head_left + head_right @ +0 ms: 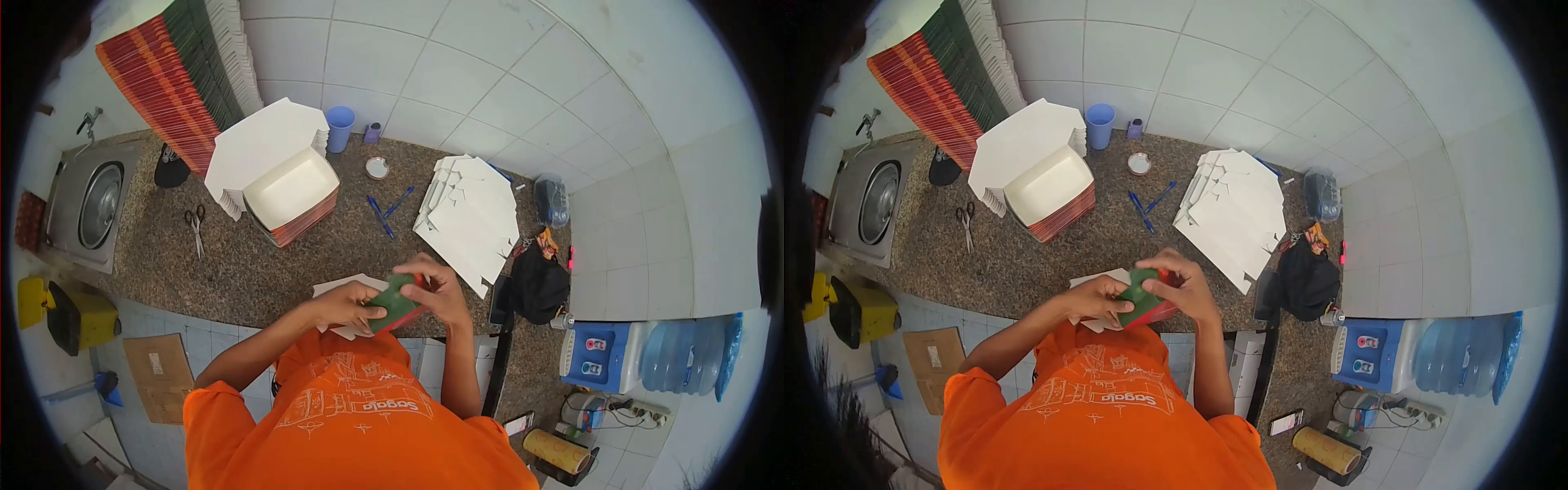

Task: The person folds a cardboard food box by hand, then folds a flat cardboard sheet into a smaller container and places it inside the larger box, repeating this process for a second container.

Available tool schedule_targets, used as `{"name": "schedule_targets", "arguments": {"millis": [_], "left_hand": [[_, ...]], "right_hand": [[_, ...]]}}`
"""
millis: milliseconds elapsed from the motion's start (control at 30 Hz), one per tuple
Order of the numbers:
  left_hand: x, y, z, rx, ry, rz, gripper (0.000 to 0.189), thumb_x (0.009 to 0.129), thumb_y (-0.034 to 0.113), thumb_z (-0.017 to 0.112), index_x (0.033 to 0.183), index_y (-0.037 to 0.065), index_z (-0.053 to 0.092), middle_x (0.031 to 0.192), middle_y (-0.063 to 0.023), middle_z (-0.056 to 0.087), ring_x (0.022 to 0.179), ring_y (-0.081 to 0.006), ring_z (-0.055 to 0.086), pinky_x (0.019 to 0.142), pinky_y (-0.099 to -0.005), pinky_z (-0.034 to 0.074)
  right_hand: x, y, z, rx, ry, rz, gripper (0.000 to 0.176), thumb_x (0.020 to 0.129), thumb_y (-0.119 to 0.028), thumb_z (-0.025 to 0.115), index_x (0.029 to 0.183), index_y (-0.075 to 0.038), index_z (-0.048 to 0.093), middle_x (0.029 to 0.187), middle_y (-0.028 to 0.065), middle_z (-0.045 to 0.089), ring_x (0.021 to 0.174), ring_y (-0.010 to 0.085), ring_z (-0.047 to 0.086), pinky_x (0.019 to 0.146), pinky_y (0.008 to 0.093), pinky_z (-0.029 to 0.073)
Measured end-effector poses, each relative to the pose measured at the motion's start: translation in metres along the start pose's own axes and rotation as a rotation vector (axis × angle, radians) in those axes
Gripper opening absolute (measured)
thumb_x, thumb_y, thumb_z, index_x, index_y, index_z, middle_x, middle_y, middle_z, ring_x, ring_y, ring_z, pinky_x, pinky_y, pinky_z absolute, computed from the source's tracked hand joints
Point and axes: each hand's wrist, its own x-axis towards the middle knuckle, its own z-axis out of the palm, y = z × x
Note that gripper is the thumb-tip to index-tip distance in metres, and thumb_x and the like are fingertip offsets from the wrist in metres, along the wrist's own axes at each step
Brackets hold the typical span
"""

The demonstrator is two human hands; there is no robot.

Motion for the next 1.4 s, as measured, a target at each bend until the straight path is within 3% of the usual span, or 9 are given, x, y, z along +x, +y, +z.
{"name": "schedule_targets", "arguments": {"millis": [233, 333, 633, 733, 800, 867, 1000, 1200, 1400], "left_hand": [[0.013, -0.026, 0.011, -0.283, 0.048, -0.036, 0.036, 0.107, 0.036, 0.058, 0.112, 0.002, 0.07, 0.089, -0.0002, 0.069, 0.073, -0.007, 0.064, 0.063, -0.0245, 0.053], [0.013, -0.02, 0.001, -0.156, 0.058, -0.017, 0.036, 0.106, 0.034, 0.059, 0.111, 0.001, 0.071, 0.086, 0.0003, 0.069, 0.072, -0.007, 0.064, 0.064, -0.0238, 0.052], [0.018, -0.006, 0.007, 0.031, 0.073, 0.228, 0.032, 0.104, 0.023, 0.065, 0.119, -0.004, 0.07, 0.099, -0.0019, 0.074, 0.085, -0.0037, 0.062, 0.074, -0.0236, 0.05], [0.019, 0.011, 0.012, -0.015, 0.124, 0.258, 0.028, 0.104, 0.018, 0.063, 0.118, -0.005, 0.069, 0.096, -0.004, 0.073, 0.081, -0.007, 0.066, 0.072, -0.0264, 0.054], [0.024, 0.022, 0.017, -0.52, 0.416, 0.322, 0.022, 0.102, 0.012, 0.063, 0.115, -0.005, 0.069, 0.097, -0.0059, 0.073, 0.082, -0.0102, 0.069, 0.073, -0.0263, 0.056], [0.038, 0.023, 0.021, -0.564, 0.512, 0.398, 0.021, 0.1, 0.009, 0.062, 0.115, -0.004, 0.068, 0.097, -0.0067, 0.073, 0.082, -0.0116, 0.07, 0.073, -0.0266, 0.057], [0.052, 0.021, 0.029, -0.64, 0.625, 0.502, 0.022, 0.098, 0.003, 0.057, 0.118, -0.001, 0.064, 0.1, -0.0073, 0.071, 0.083, -0.0119, 0.069, 0.073, -0.0273, 0.057], [0.059, 0.024, 0.029, -0.705, 0.75, 0.632, 0.019, 0.098, 0.003, 0.056, 0.117, 0.004, 0.06, 0.105, -0.0052, 0.068, 0.086, -0.0107, 0.067, 0.075, -0.0277, 0.056], [0.047, 0.037, 0.019, -0.554, 0.759, 0.636, 0.02, 0.108, 0.026, 0.054, 0.117, 0.01, 0.06, 0.099, -0.0008, 0.066, 0.082, -0.0098, 0.066, 0.073, -0.0285, 0.054]], "right_hand": [[-0.006, -0.003, -0.016, -0.313, -0.164, 0.201, 0.029, 0.082, -0.01, 0.082, 0.11, -0.009, 0.074, 0.096, 0.0027, 0.061, 0.085, 0.0138, 0.057, 0.076, 0.0298, 0.045], [-0.007, -0.003, -0.001, -0.289, 0.165, 0.254, 0.026, 0.082, -0.006, 0.081, 0.107, -0.006, 0.073, 0.101, 0.0023, 0.065, 0.093, 0.0148, 0.06, 0.086, 0.0313, 0.046], [-0.003, -0.006, 0.022, -0.272, 0.138, -0.154, 0.015, 0.099, -0.01, 0.062, 0.107, -0.001, 0.072, 0.112, 0.0124, 0.062, 0.11, 0.0269, 0.062, 0.093, 0.036, 0.05], [-0.018, 0.0, 0.04, -0.351, 0.65, -0.333, 0.011, 0.095, -0.01, 0.068, 0.103, -0.002, 0.07, 0.111, 0.0137, 0.058, 0.103, 0.0286, 0.06, 0.091, 0.0415, 0.05], [-0.036, 0.011, 0.047, -0.458, 0.574, -0.381, 0.015, 0.089, -0.009, 0.074, 0.103, -0.004, 0.07, 0.111, 0.0129, 0.057, 0.1, 0.0284, 0.059, 0.09, 0.0416, 0.05], [-0.039, 0.017, 0.056, -0.621, 0.472, -0.459, 0.038, 0.072, -0.01, 0.09, 0.104, -0.009, 0.07, 0.109, 0.0107, 0.058, 0.099, 0.0312, 0.06, 0.088, 0.0421, 0.051], [-0.023, 0.029, 0.054, -0.8, 0.521, -0.519, 0.049, 0.067, -0.019, 0.095, 0.108, -0.009, 0.07, 0.114, 0.0102, 0.062, 0.107, 0.0333, 0.063, 0.089, 0.0463, 0.053], [-0.005, 0.024, 0.048, -0.794, 0.446, -0.509, 0.05, 0.072, -0.014, 0.091, 0.117, -0.006, 0.071, 0.12, 0.0113, 0.065, 0.118, 0.0346, 0.062, 0.095, 0.0476, 0.053], [0.007, 0.001, 0.046, -0.773, 0.365, -0.431, 0.047, 0.079, -0.008, 0.084, 0.124, -0.002, 0.07, 0.127, 0.0124, 0.063, 0.123, 0.037, 0.059, 0.099, 0.0468, 0.052]]}}
